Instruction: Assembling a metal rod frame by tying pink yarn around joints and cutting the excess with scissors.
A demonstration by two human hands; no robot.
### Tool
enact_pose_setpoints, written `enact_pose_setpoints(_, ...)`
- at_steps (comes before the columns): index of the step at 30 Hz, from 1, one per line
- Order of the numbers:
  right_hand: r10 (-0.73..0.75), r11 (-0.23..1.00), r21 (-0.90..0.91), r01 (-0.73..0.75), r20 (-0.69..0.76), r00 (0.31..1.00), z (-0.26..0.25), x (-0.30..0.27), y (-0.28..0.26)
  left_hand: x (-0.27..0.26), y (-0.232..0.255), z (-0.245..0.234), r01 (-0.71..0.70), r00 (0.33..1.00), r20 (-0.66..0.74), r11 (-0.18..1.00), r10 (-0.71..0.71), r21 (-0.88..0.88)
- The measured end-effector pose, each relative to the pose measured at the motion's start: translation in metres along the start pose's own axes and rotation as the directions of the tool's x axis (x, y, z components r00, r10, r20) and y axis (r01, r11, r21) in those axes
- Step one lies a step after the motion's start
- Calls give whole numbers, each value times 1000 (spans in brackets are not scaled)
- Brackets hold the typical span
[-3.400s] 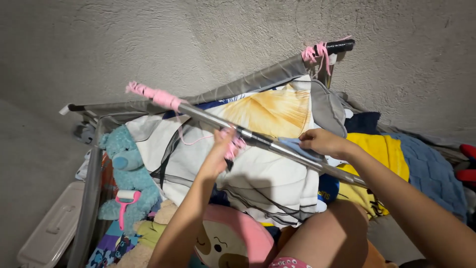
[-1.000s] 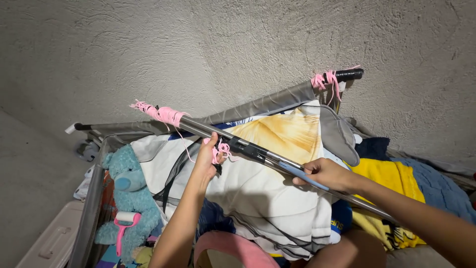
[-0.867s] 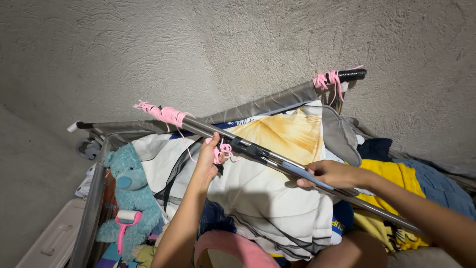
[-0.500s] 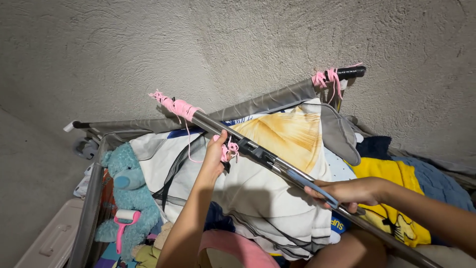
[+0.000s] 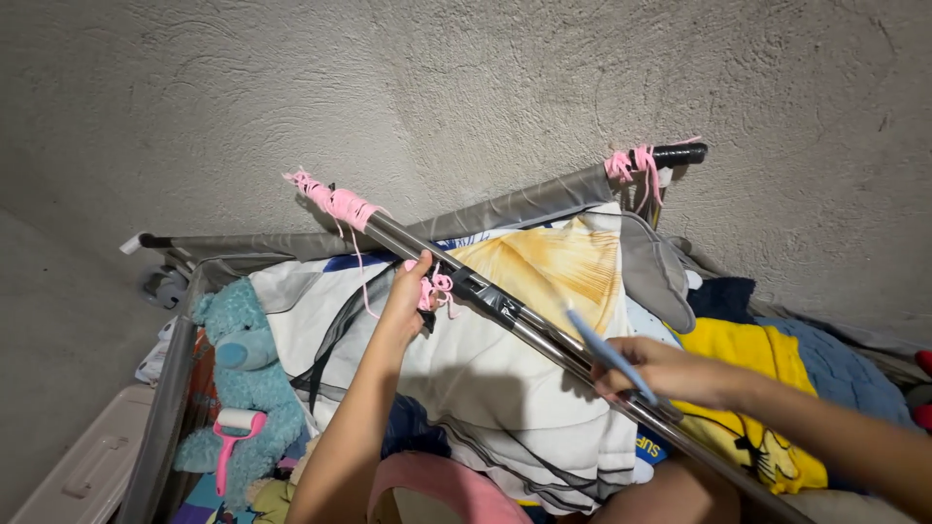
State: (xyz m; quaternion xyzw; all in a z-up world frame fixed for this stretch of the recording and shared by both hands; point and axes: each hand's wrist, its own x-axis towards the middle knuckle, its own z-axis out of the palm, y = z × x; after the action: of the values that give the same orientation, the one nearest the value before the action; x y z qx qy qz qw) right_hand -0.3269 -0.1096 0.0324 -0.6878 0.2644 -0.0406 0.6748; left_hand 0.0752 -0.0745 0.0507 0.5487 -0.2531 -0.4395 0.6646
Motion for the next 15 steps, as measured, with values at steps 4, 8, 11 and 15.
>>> enact_pose_setpoints(4, 171, 983, -72, -170, 12, 985, 18, -5, -22, -16, 12, 5, -13, 1000, 20, 1000, 13, 6)
enact_pose_setpoints(8, 179, 982, -64, -177, 35, 983, 24, -7, -34, -18, 14, 3, 4, 1000, 27, 1000, -5, 30)
enact_pose_setpoints(11, 181, 982, -61, -180, 15, 983, 23, -4, -33, -20, 14, 3, 3, 1000, 26, 999, -4, 49)
enact_pose_setpoints(15, 141, 988, -64, -140, 9, 990, 20, 6, -31, -17, 10, 2, -7, 1000, 28, 998, 5, 67)
